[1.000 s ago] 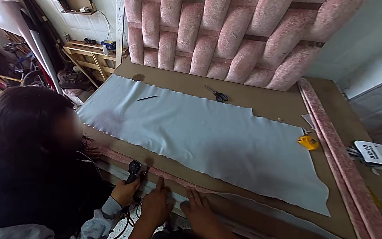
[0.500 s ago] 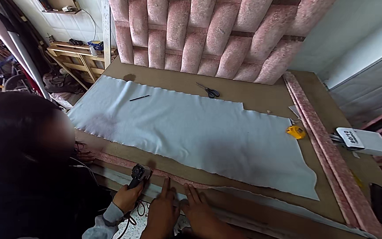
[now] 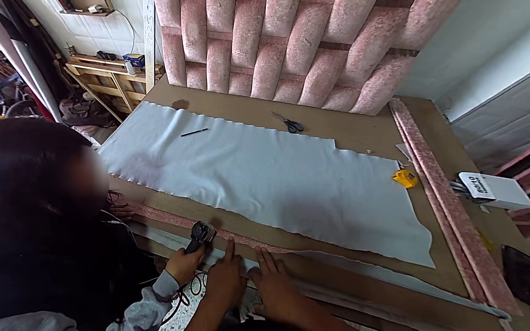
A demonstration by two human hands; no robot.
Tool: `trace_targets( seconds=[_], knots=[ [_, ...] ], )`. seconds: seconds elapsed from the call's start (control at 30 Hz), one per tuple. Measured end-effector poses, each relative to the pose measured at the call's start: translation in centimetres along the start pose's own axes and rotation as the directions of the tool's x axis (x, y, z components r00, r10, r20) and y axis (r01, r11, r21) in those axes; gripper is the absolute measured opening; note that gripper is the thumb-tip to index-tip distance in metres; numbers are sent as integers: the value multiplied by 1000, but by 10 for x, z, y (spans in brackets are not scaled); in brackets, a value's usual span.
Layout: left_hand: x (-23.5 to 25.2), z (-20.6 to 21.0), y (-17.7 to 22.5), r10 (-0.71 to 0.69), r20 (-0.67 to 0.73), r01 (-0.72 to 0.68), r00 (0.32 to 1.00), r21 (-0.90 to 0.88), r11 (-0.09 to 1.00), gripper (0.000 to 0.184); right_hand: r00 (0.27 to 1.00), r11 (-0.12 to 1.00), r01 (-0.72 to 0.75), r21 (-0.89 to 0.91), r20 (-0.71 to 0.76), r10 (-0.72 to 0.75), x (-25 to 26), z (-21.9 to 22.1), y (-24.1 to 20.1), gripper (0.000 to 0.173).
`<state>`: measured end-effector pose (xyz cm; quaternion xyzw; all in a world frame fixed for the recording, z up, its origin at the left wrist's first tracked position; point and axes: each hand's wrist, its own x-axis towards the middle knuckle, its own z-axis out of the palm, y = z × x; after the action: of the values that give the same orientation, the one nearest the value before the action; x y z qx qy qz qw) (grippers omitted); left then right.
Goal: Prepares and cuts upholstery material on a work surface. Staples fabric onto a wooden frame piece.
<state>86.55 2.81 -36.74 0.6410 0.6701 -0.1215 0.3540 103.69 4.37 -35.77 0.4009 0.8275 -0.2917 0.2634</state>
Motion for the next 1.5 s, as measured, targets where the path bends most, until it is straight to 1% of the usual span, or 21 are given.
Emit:
trace_targets(
  seconds=[0.13, 0.27, 0.33, 0.53, 0.67, 0.73, 0.8, 0.9, 1.03, 1.1, 1.33, 1.5],
  knots=[
    [0, 1, -1, 1, -3, -1, 1000, 4, 1000, 55, 1000, 1000, -2, 5, -16, 2, 1, 1, -1, 84],
    [-2, 1, 4, -23, 16, 23, 1000, 13, 1000, 54, 1000, 1000, 11, -15, 18, -10, -2, -2, -1, 85],
    [-2, 2, 8, -41, 4, 41, 999, 1, 999, 53, 999, 1000, 28, -10, 25, -27, -4, -7, 1, 84],
    [-5, 8, 28, -140, -25, 139, 990, -34, 990, 50, 994, 994, 90, -65, 71, -86, -9, -14, 13, 84],
    [-7, 19, 41, -185, -70, 179, 980, -88, 980, 49, 989, 987, 143, -73, 57, -139, -10, -13, 23, 83],
    [-6, 21, 47, -177, -102, 169, 979, -89, 982, 44, 986, 984, 164, -69, 43, -162, -11, -11, 28, 83],
    [-3, 18, 52, -148, -107, 141, 983, -65, 988, 40, 983, 980, 184, -79, 32, -182, -10, -9, 31, 83],
    [4, 18, 55, -127, -64, 127, 990, -15, 992, 40, 982, 977, 190, -96, 37, -187, -12, -8, 34, 83],
    [2, 21, 60, -153, -16, 153, 988, 7, 988, 39, 981, 975, 195, -104, 25, -194, -12, -5, 36, 85],
    [1, 22, 62, -159, -17, 159, 987, 8, 987, 39, 981, 974, 196, -113, 29, -194, -12, -5, 36, 84],
    [-2, 25, 62, -155, -23, 154, 988, -4, 988, 40, 988, 983, 154, -95, 8, -154, -15, -4, 29, 86],
    [-9, 32, 56, -144, -71, 138, 987, -74, 988, 41, 990, 987, 136, -88, -15, -138, -14, 1, 23, 87]
  ],
)
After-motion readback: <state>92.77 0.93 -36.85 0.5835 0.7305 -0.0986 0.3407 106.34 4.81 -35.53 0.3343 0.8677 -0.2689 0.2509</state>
